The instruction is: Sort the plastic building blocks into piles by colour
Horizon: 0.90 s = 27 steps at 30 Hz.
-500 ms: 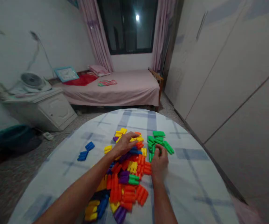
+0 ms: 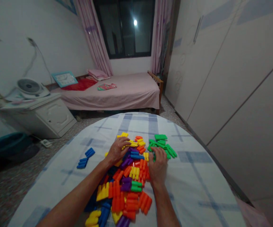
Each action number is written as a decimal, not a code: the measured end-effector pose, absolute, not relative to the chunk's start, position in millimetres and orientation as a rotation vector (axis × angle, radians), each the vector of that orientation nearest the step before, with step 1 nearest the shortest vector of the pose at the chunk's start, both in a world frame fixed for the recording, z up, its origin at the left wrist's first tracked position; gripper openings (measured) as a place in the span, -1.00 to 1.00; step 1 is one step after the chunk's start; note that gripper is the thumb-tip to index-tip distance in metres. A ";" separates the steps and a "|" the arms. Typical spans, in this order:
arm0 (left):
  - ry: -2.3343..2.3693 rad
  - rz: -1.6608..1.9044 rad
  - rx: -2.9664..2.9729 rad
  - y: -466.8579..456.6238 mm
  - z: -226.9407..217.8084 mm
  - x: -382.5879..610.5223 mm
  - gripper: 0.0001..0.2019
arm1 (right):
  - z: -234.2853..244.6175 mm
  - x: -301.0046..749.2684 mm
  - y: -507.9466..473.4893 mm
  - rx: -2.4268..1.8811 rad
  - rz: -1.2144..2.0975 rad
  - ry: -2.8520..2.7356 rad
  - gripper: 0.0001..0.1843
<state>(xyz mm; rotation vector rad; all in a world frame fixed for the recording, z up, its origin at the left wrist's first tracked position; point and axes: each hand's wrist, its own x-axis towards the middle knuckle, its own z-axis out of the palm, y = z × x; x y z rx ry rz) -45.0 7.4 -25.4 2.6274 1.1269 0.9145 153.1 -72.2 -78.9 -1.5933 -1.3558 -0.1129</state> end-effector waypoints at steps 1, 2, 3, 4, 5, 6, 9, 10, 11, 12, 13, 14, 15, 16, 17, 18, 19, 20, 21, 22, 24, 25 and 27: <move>1.067 0.858 2.669 7.6 -21.5 -35.5 -0.82 | -78.1 154.4 -72.7 -1.604 -0.122 -1.303 -0.73; 0.993 0.774 2.722 7.6 -18.0 -25.2 -0.81 | -77.2 155.6 -73.1 -1.617 -0.128 -1.254 -0.72; 0.921 0.671 2.778 7.2 -15.1 -14.2 -0.80 | -76.4 156.6 -73.5 -1.629 -0.131 -1.216 -0.71; 0.872 0.563 2.828 6.3 -13.3 -2.7 -0.79 | -75.9 157.4 -73.8 -1.639 -0.129 -1.192 -0.71; 0.849 0.447 2.870 4.9 -12.5 8.9 -0.79 | -75.6 158.0 -74.1 -1.647 -0.125 -1.179 -0.70; 0.860 0.344 2.894 2.9 -12.7 20.1 -0.78 | -75.7 158.4 -74.2 -1.651 -0.121 -1.173 -0.69; 0.860 0.196 2.880 -4.4 -17.4 47.3 -0.74 | -77.2 159.3 -74.2 -1.664 -0.112 -1.171 -0.67; 0.835 0.188 2.858 -6.4 -19.5 52.8 -0.72 | -77.9 159.6 -74.2 -1.670 -0.109 -1.170 -0.67; 0.807 0.199 2.836 -7.9 -21.4 55.9 -0.70 | -78.6 159.9 -74.1 -1.677 -0.104 -1.170 -0.66; 0.788 0.228 2.814 -8.6 -23.0 56.3 -0.67 | -79.3 160.3 -74.0 -1.685 -0.097 -1.170 -0.66; 0.785 0.272 2.796 -8.4 -24.2 54.1 -0.64 | -79.9 160.7 -73.9 -1.691 -0.091 -1.171 -0.66; 0.801 0.335 2.776 -7.4 -25.0 49.1 -0.63 | -80.5 161.1 -73.8 -1.696 -0.086 -1.175 -0.66; 0.828 0.406 2.753 -5.7 -25.1 41.6 -0.64 | -81.0 161.3 -73.7 -1.699 -0.082 -1.182 -0.66; 0.864 0.477 2.722 -3.4 -24.7 32.0 -0.66 | -81.4 161.5 -73.5 -1.701 -0.078 -1.190 -0.66; 0.907 0.550 2.678 -0.8 -23.6 20.5 -0.70 | -81.7 161.5 -73.4 -1.703 -0.076 -1.199 -0.66; 0.944 0.611 2.635 1.8 -21.9 7.6 -0.74 | -81.8 161.4 -73.3 -1.704 -0.074 -1.205 -0.67; 0.998 0.672 2.588 4.1 -19.9 -5.9 -0.76 | -81.8 161.1 -73.3 -1.705 -0.073 -1.209 -0.67; 1.050 0.714 2.551 6.0 -17.7 -19.7 -0.77 | -81.5 160.7 -73.3 -1.707 -0.071 -1.206 -0.68; 1.127 0.758 2.515 7.2 -15.8 -33.0 -0.79 | -81.1 160.3 -73.3 -1.707 -0.071 -1.202 -0.68; 1.192 0.803 2.487 7.8 -14.3 -45.5 -0.81 | -80.4 159.7 -73.4 -1.706 -0.070 -1.196 -0.69; 1.219 0.839 2.484 6.8 -13.5 -65.6 -0.82 | -78.9 158.5 -73.5 -1.699 -0.074 -1.184 -0.70; 1.207 0.836 2.505 5.4 -14.2 -72.6 -0.82 | -78.2 157.8 -73.6 -1.696 -0.077 -1.181 -0.70; 1.154 0.794 2.560 1.2 -16.8 -79.8 -0.80 | -77.1 156.8 -73.5 -1.695 -0.082 -1.181 -0.70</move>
